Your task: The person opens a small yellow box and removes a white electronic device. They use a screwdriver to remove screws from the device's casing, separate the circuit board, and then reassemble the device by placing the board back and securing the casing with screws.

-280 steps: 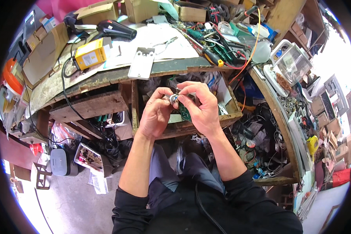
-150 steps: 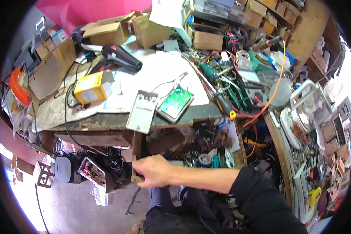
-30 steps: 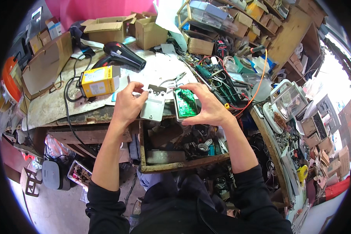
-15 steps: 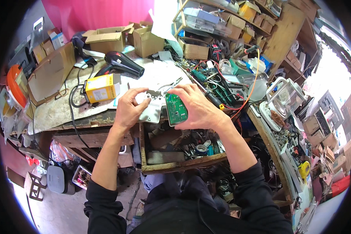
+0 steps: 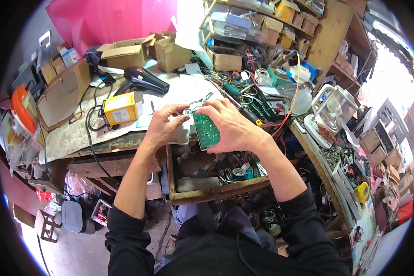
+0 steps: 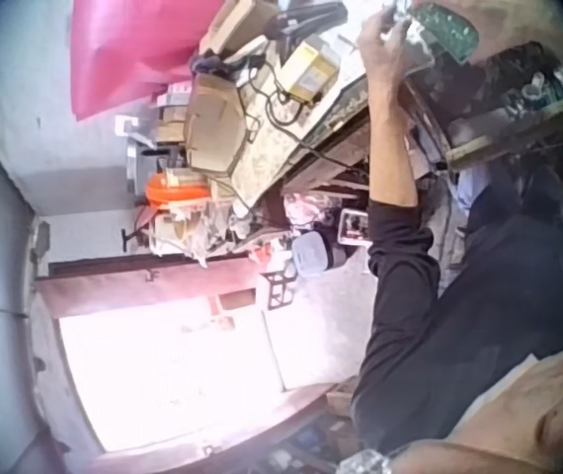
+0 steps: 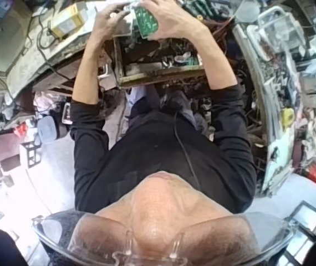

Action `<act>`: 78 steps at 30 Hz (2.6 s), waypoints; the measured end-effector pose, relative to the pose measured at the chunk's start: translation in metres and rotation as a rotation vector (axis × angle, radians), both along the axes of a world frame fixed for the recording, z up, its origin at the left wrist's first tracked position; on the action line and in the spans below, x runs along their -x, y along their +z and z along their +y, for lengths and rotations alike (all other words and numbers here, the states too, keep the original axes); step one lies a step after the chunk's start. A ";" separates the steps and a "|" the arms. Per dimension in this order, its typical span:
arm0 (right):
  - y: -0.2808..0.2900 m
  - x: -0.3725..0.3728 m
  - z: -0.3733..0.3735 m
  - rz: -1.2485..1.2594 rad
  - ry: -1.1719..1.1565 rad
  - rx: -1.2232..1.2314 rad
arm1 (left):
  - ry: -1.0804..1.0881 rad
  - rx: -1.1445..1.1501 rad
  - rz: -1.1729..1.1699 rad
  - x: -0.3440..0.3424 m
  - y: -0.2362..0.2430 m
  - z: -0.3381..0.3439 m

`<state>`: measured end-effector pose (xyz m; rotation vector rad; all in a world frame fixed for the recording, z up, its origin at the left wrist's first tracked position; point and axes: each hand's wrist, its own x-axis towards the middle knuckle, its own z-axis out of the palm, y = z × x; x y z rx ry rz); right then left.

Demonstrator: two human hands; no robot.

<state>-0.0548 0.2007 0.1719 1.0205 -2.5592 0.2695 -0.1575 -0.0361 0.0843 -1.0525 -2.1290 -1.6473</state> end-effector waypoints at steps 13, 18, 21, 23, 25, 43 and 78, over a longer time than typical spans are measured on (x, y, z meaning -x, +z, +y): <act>-0.012 0.012 0.004 -0.065 0.000 0.036 | -0.101 -0.080 -0.244 0.013 -0.003 -0.001; -0.021 0.024 0.009 -0.127 0.028 0.108 | -0.123 -0.154 -0.289 0.017 -0.005 0.000; -0.025 0.029 0.008 -0.137 0.032 0.116 | -0.133 -0.178 -0.309 0.018 -0.007 0.001; -0.028 0.032 0.010 -0.149 0.039 0.132 | -0.115 -0.175 -0.279 0.020 -0.007 0.003; -0.031 0.037 0.010 -0.202 0.065 0.168 | -0.060 -0.147 -0.205 0.019 -0.008 0.004; -0.045 0.042 0.011 -0.359 0.091 0.222 | 0.126 -0.074 0.172 0.006 -0.005 0.006; -0.050 0.036 0.022 -0.132 -0.047 0.260 | 0.089 0.080 0.068 0.028 -0.004 0.020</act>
